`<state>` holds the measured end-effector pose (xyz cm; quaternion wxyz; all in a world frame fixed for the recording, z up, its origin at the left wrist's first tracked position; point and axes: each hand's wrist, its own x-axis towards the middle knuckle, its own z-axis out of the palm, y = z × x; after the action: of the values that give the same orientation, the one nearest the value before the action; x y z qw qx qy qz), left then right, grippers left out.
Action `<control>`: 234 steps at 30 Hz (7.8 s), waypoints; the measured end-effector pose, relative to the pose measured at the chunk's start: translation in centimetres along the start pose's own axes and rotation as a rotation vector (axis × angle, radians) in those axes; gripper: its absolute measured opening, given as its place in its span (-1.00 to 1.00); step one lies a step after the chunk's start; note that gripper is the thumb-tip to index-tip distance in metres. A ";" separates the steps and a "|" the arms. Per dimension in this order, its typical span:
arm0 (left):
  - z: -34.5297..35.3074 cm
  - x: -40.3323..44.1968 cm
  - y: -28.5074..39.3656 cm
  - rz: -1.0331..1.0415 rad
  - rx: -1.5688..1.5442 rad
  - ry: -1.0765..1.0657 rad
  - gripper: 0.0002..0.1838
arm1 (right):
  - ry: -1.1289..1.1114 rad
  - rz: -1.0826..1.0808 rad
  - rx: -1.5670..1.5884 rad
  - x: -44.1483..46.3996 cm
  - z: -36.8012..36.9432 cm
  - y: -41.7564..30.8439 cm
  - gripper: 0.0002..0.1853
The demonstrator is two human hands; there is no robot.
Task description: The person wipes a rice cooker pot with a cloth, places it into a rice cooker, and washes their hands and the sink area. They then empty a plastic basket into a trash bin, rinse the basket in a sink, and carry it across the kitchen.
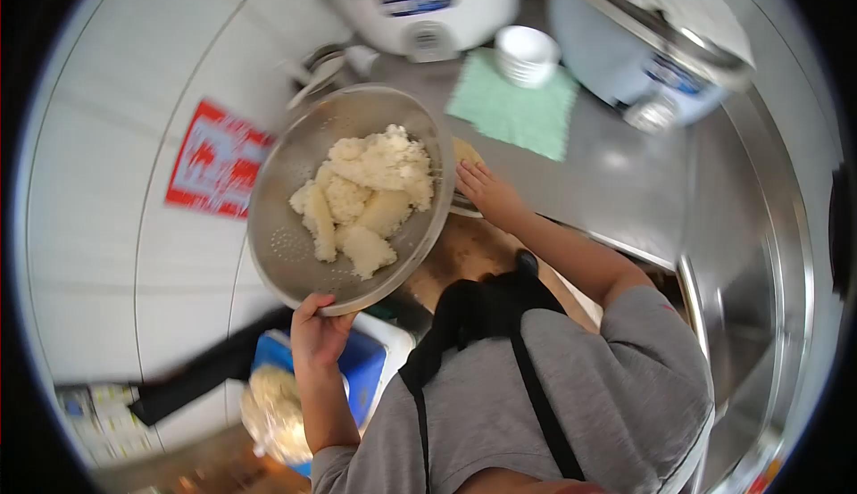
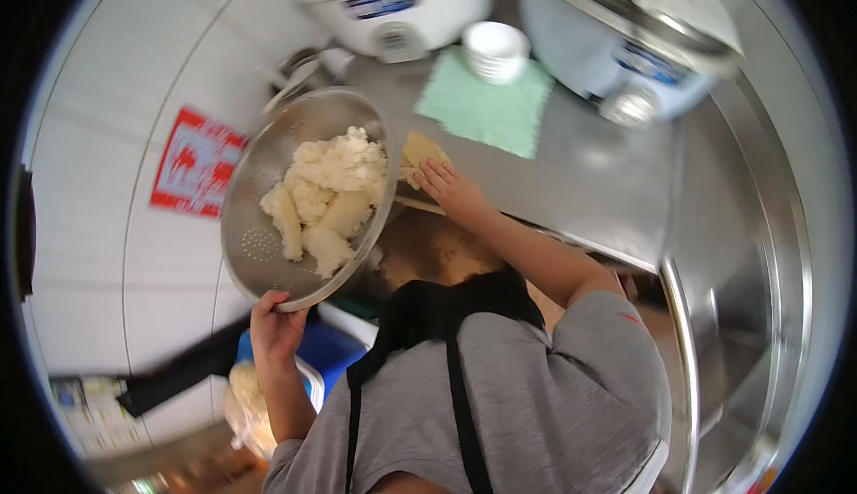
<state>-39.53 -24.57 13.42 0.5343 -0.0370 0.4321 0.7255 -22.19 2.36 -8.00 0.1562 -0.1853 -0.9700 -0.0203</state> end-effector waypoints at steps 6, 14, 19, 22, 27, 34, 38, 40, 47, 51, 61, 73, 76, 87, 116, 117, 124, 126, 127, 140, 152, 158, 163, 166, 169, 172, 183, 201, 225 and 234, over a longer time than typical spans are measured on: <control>1.1 2.0 3.9 -0.329 0.193 -0.261 -0.57 | -0.232 0.473 -0.095 -15.7 -12.9 -2.4 -0.35; 7.2 10.6 1.5 -0.761 0.369 -0.559 -0.62 | 0.328 1.455 0.350 -28.4 -20.5 -0.5 -0.75; 8.0 14.7 -1.8 -0.929 0.424 -0.690 -0.64 | 0.731 1.608 -0.300 -29.7 -29.7 -0.9 -0.69; 7.5 15.4 -3.7 -0.934 0.441 -0.741 -0.68 | 0.878 1.558 -0.280 -27.0 -34.4 -2.6 -0.67; 6.4 13.6 -6.3 -0.766 0.454 -0.739 -0.68 | 0.760 1.337 0.375 -24.4 -36.2 -2.2 -0.76; 5.4 11.3 -7.8 -0.689 0.416 -0.639 -0.55 | 0.537 1.208 0.641 -12.7 -29.4 18.5 -0.09; 5.5 9.2 -9.4 -0.579 0.400 -0.513 -0.57 | 0.528 1.054 0.761 -6.3 -25.4 24.3 0.26; 5.9 9.1 -9.3 -0.526 0.381 -0.502 -0.59 | 0.658 0.964 0.654 -5.1 -23.8 26.0 0.30; 5.0 10.4 -10.2 -0.591 0.446 -0.482 -0.59 | 0.659 0.979 0.628 -4.5 -22.9 24.3 0.29; 4.7 10.4 -11.5 -0.534 0.445 -0.397 -0.57 | 0.720 0.998 0.404 -4.3 -21.2 24.2 0.30; 6.6 12.4 -13.2 -0.280 0.595 -0.171 -0.34 | 0.331 0.816 0.783 -17.3 -30.9 22.8 -0.43; 9.6 12.5 -16.0 0.124 0.342 -0.093 -0.42 | -0.141 0.513 0.458 -35.7 -12.4 10.1 -0.40; 8.8 13.7 -15.4 0.126 0.367 -0.025 -0.46 | -0.186 0.413 0.447 -34.1 -11.2 10.7 -0.43; 11.3 13.9 -15.5 0.145 0.477 0.012 -0.50 | 0.685 1.326 -0.067 -57.1 -19.2 27.0 -0.37; 7.3 15.5 -14.2 0.129 0.378 -0.029 -0.27 | 0.062 1.585 -0.358 -51.3 -16.8 37.2 -0.38; 6.5 15.7 -13.6 0.108 0.408 -0.022 -0.27 | 0.072 1.612 -0.328 -54.6 -18.0 34.7 -0.39; 4.3 17.6 -12.1 0.097 0.404 0.058 -0.23 | 0.188 2.005 -0.709 -77.1 -22.6 21.3 -0.44; 5.3 16.7 -12.3 0.120 0.371 0.081 -0.22 | 0.218 2.000 -0.827 -80.7 -23.8 19.2 -0.48; 4.9 17.4 -12.2 0.123 0.352 0.076 -0.22 | 0.246 2.139 -0.702 -82.1 -24.4 18.4 -0.52; 1.1 20.0 -11.2 0.353 0.323 0.373 -0.46 | 0.514 1.422 -0.115 -58.5 -28.4 27.2 -0.56; -1.0 15.3 -14.2 0.473 0.440 0.323 -0.53 | 0.149 1.014 -0.119 -47.7 -14.7 20.3 -0.54; 3.3 11.6 -17.0 0.874 0.570 0.259 -0.56 | 0.079 0.806 0.469 -38.6 -12.4 8.4 -0.52; 8.1 6.5 -16.4 1.236 0.726 0.173 -0.63 | 0.032 1.141 0.922 -38.2 -16.0 2.1 -0.50; 9.0 3.7 -17.4 1.238 0.808 0.061 -0.66 | 0.128 1.256 1.010 -44.0 -16.8 -1.3 -0.57; 8.7 2.6 -18.6 1.239 0.755 -0.193 -0.66 | 0.135 1.599 1.064 -48.5 -20.9 -6.4 -0.66; 9.1 0.3 -20.0 1.217 0.794 -0.413 -0.65 | 0.240 1.787 1.081 -53.2 -23.7 -11.1 -0.65; 9.3 -2.9 -26.1 1.094 0.815 -0.913 -0.78 | -0.014 2.163 0.726 -71.7 -26.7 -18.9 -0.69; 20.5 -16.0 -46.9 0.893 0.990 -1.181 -0.82 | 0.310 2.030 -0.131 -86.9 -39.5 2.9 -0.52; 27.9 -17.4 -74.0 -1.126 0.967 -1.123 -0.23 | 0.673 1.529 0.873 -80.2 -34.7 11.7 -0.78; 26.3 -13.5 -83.4 -0.879 1.001 -0.767 -0.56 | 2.405 1.275 1.540 -82.5 -27.5 13.8 -0.72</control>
<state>44.25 -12.46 -12.19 0.8391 0.2950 0.4391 0.1267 63.77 -16.59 -7.69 0.8465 -0.3041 0.1789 0.3987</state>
